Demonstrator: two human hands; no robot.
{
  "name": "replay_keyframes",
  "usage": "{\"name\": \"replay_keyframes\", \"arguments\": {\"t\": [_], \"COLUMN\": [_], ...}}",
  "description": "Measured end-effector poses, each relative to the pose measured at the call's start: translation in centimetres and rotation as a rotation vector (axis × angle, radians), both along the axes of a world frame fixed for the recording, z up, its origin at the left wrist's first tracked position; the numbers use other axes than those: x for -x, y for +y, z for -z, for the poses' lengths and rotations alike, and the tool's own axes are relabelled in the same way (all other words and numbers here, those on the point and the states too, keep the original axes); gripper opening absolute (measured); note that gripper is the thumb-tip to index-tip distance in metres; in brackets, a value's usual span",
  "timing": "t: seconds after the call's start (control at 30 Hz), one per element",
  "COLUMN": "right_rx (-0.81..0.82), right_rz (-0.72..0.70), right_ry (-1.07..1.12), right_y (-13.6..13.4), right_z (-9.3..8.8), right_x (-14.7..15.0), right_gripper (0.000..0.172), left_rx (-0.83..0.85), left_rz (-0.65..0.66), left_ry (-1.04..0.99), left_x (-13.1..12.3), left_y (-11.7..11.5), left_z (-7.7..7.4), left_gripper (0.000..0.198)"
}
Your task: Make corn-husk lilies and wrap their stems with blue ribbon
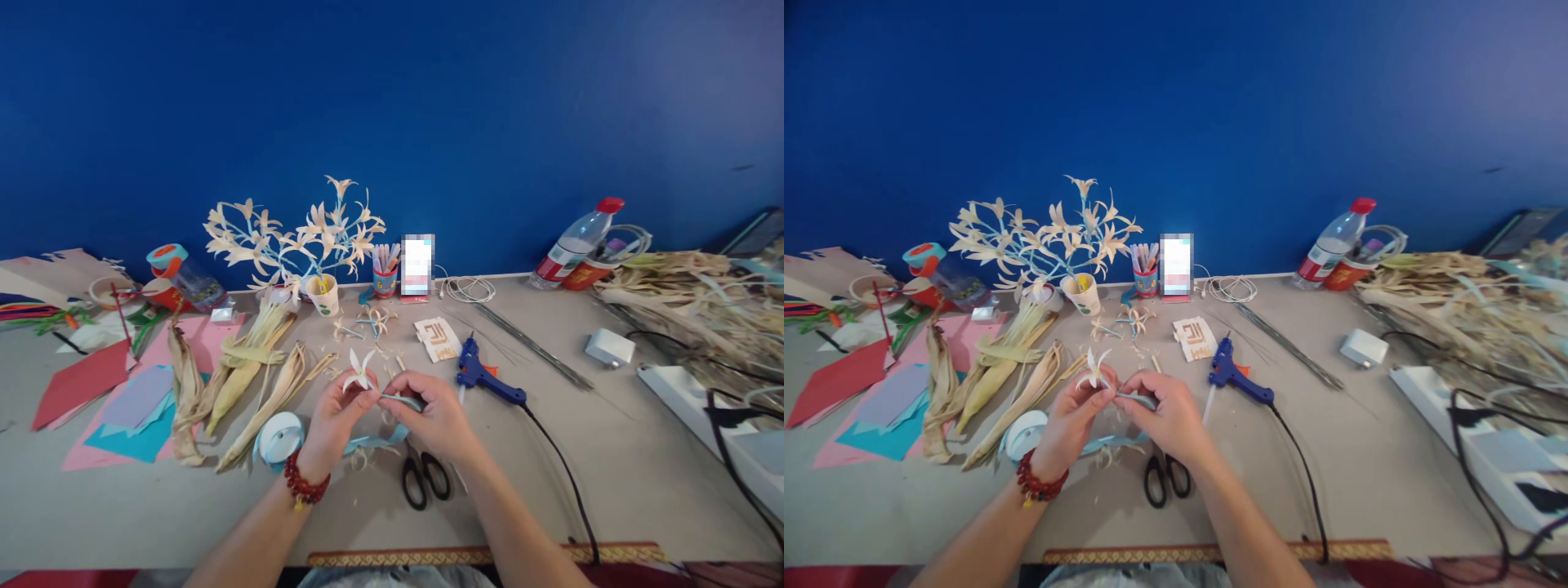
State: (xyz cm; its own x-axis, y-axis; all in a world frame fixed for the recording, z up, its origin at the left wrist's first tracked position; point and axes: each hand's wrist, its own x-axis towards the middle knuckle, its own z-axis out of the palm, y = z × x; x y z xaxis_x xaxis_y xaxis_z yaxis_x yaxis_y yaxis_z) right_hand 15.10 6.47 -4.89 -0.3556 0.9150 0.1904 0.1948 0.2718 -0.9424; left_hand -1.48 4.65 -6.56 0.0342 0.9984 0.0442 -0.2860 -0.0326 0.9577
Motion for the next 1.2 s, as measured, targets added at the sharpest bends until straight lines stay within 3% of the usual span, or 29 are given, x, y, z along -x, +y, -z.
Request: {"name": "replay_keyframes", "arguments": {"t": [0.3,0.53,0.7,1.07,1.2], "right_rx": [0.341,0.510,0.531,0.569,0.496], "right_rz": [-0.108,-0.122,-0.137,-0.139,-0.087], "right_ry": [0.206,0.279,0.307,0.356,0.366], "right_y": [0.6,0.5,0.5,0.4,0.2], "right_z": [0.5,0.6,0.7,0.6,0.7], "right_x": [-0.5,-0.4,-0.3,0.0,0.3], "right_gripper": [0.020,0.027,0.029,0.029,0.030], "left_rx": [-0.015,-0.057,-0.081,-0.027,0.020], "left_rz": [0.055,0.088,0.142,0.126,0.085], "left_ry": [0.025,0.009,-0.012,-0.097,-0.122], "left_x": [-0.1,-0.1,0.0,-0.1,-0.3], "left_y": [-0.1,0.0,0.0,0.0,0.0], "left_z": [-1.1,-1.2,-1.2,-1.0,-0.6], "left_gripper": [0.011,0.011,0.010,0.007,0.010]}}
